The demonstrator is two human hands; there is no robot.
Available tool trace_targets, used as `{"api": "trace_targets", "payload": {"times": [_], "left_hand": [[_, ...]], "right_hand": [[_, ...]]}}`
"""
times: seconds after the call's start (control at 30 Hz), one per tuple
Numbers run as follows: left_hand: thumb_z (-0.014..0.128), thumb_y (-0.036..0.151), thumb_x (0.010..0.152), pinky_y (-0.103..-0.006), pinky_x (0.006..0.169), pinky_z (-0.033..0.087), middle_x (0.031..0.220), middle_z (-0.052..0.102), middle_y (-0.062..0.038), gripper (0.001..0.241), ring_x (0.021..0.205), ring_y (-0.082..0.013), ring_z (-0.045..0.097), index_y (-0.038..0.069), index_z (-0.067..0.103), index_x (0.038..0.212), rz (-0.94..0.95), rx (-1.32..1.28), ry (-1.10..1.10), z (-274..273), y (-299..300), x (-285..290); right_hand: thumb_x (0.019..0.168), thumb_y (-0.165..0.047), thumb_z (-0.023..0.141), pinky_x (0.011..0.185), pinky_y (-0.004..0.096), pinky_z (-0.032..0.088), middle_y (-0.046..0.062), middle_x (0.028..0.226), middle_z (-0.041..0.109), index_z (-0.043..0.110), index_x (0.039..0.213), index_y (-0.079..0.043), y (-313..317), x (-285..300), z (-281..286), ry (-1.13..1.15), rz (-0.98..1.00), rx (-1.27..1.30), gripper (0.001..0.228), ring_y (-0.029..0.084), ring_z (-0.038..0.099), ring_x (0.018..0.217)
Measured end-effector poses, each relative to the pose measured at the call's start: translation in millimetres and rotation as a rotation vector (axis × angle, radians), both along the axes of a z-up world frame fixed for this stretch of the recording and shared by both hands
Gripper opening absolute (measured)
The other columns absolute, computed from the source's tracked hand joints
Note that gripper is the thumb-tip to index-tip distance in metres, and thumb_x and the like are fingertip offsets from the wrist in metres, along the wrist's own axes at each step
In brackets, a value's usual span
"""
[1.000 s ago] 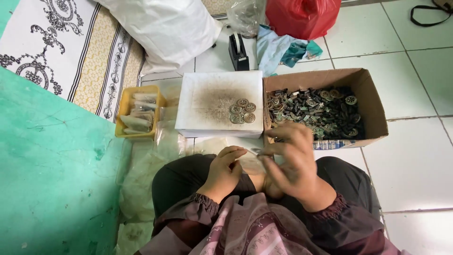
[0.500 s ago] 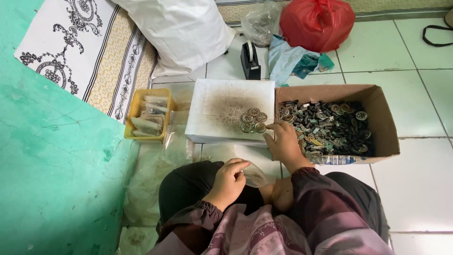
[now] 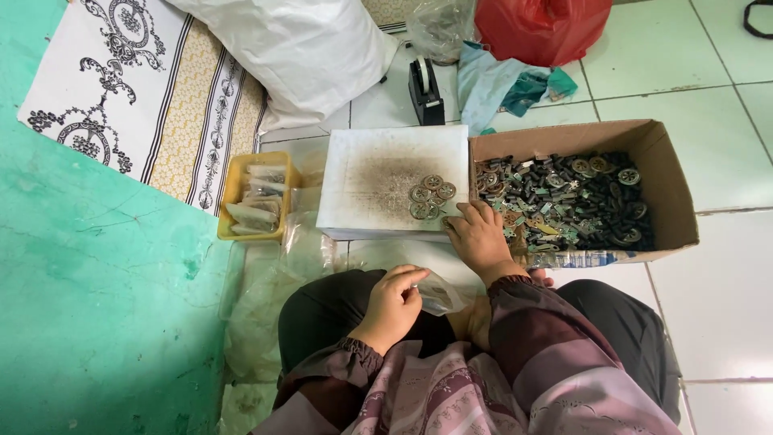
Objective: Sorting small metal components from a large box and placing them into individual plastic bags.
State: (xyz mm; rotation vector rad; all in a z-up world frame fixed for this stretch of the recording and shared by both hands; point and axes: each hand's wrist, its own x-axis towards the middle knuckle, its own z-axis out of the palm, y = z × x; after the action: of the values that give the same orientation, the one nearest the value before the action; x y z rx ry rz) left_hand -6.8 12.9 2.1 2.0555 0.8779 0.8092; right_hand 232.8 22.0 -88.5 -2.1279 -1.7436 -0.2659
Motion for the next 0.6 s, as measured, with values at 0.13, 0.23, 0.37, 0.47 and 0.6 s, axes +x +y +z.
{"api": "trace_targets", "payload": {"times": [0.13,0.23,0.37,0.47,0.6], "left_hand": [[0.062,-0.005,0.079,-0.0361,0.077,0.064,0.108,0.074,-0.007,0.045,0.096,-0.0293,0.074,0.014,0.079,0.116,0.023,0.086,0.004,16.1,10.7,10.7],[0.063,-0.005,0.078,-0.0376,0.079,0.063,0.110,0.074,-0.008,0.045,0.100,-0.0305,0.073,0.014,0.079,0.115,0.016,0.126,-0.020,26.0,24.7,16.8],[0.063,-0.003,0.077,-0.0430,0.080,0.062,0.105,0.074,-0.012,0.041,0.098,-0.0357,0.072,0.009,0.079,0.112,0.039,0.035,0.025,22.9,34.7,20.9],[0.062,-0.003,0.076,-0.0425,0.081,0.062,0.104,0.074,-0.013,0.041,0.099,-0.0360,0.072,0.009,0.079,0.111,0.051,0.020,0.002,23.1,36.0,16.8],[0.059,-0.008,0.077,-0.0363,0.078,0.062,0.106,0.075,-0.009,0.047,0.097,-0.0313,0.073,0.013,0.080,0.114,0.028,0.124,-0.036,64.2,29.1,-5.1]], "right_hand": [[0.092,-0.029,0.077,0.098,0.041,0.045,-0.004,0.121,0.063,0.073,0.096,-0.022,-11.4,-2.5,50.8,0.111,0.007,0.297,0.009,0.023,0.053,0.123],[0.098,-0.016,0.070,0.096,0.043,0.046,0.001,0.115,0.065,0.069,0.097,-0.018,-33.9,-26.4,127.1,0.390,0.194,0.535,0.002,0.029,0.059,0.116],[0.093,-0.022,0.073,0.100,0.045,0.041,0.004,0.120,0.068,0.072,0.094,-0.019,-47.0,-52.3,149.6,0.353,0.359,0.547,0.003,0.030,0.057,0.120],[0.093,-0.022,0.073,0.101,0.046,0.042,0.007,0.120,0.068,0.074,0.100,-0.019,-40.1,-46.3,135.0,0.407,0.340,0.475,0.008,0.031,0.058,0.119],[0.099,-0.020,0.070,0.093,0.047,0.049,0.010,0.110,0.070,0.076,0.106,-0.015,-16.7,-6.8,85.8,0.570,0.166,0.459,0.011,0.035,0.064,0.111]]}}
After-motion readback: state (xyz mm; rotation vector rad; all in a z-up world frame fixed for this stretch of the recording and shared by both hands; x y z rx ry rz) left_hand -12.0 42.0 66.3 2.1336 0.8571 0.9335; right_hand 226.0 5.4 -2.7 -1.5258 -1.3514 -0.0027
